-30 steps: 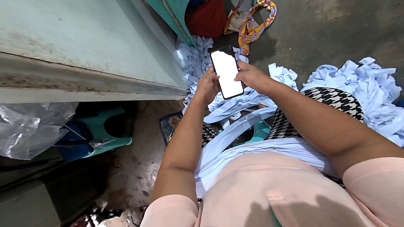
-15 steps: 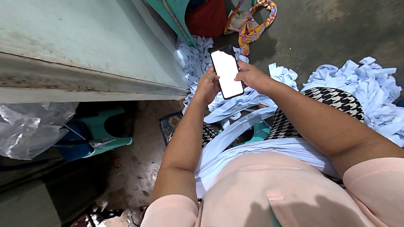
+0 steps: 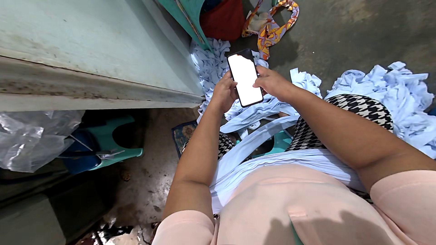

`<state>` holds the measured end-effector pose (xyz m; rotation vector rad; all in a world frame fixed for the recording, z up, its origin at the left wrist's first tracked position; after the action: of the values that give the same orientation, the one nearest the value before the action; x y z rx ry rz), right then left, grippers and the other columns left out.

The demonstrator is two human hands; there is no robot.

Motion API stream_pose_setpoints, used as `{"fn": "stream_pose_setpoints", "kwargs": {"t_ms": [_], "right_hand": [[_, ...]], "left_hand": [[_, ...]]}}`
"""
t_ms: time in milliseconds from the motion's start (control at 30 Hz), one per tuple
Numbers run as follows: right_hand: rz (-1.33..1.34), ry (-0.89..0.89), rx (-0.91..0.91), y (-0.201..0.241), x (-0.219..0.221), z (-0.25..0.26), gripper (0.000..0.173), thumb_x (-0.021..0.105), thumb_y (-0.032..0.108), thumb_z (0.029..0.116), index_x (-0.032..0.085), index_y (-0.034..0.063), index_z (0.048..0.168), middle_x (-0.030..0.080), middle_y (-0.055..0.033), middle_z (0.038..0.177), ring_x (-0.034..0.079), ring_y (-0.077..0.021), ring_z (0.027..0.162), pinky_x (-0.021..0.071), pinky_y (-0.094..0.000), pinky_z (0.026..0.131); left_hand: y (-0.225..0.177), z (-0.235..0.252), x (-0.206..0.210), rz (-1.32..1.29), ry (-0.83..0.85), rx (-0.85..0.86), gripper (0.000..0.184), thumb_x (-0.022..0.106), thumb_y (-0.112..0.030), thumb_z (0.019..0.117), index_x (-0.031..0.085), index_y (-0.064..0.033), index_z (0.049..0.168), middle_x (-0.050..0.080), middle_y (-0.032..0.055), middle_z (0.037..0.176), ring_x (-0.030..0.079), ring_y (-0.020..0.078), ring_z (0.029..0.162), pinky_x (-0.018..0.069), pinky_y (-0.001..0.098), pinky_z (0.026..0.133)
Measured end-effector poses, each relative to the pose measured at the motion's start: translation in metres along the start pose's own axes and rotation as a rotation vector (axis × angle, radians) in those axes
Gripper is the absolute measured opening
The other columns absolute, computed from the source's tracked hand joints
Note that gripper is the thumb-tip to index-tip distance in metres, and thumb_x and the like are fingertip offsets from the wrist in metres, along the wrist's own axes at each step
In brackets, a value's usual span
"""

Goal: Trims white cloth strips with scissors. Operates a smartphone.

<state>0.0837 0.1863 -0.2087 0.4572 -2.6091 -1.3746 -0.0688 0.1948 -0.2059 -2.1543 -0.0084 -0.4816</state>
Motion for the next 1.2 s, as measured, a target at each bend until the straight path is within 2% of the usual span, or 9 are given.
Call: {"fn": "stream_pose_setpoints", "kwargs": {"t_ms": [867, 1200], "right_hand": [[0.005, 0.004, -0.007, -0.0014, -0.0001, 0.0003, 0.047, 0.051, 0.007, 0.097, 0.047, 0.0094, 0.144, 0.066, -0.0173, 0.121, 0.068, -0.0257, 0.1, 0.0575, -0.0467, 0.082], [0.0, 0.001, 0.008, 0.0, 0.0003, -0.001, 0.046, 0.05, 0.007, 0.0984, 0.046, 0.0088, 0.144, 0.065, -0.018, 0.121, 0.068, -0.0262, 0.1, 0.0571, -0.0462, 0.082]], "left_hand": [[-0.0006, 0.0004, 0.0006, 0.006, -0.01, -0.002, 0.05, 0.027, -0.001, 0.1, 0.039, -0.011, 0.147, 0.06, 0.0166, 0.13, 0.066, 0.0284, 0.107, 0.057, 0.0489, 0.088], [-0.0002, -0.0005, 0.0012, 0.007, -0.008, -0.002, 0.049, 0.025, -0.001, 0.1008, 0.038, -0.0115, 0.147, 0.061, 0.0151, 0.128, 0.067, 0.0262, 0.105, 0.0575, 0.0464, 0.087]]}}
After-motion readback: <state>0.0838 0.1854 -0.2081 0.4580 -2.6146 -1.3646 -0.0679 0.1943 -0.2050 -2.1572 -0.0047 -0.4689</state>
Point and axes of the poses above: each hand's wrist, its own z-axis towards the middle knuckle, its own x-axis out of the palm, y = z × x, the point moved 6 cm from there along z, towards the middle knuckle
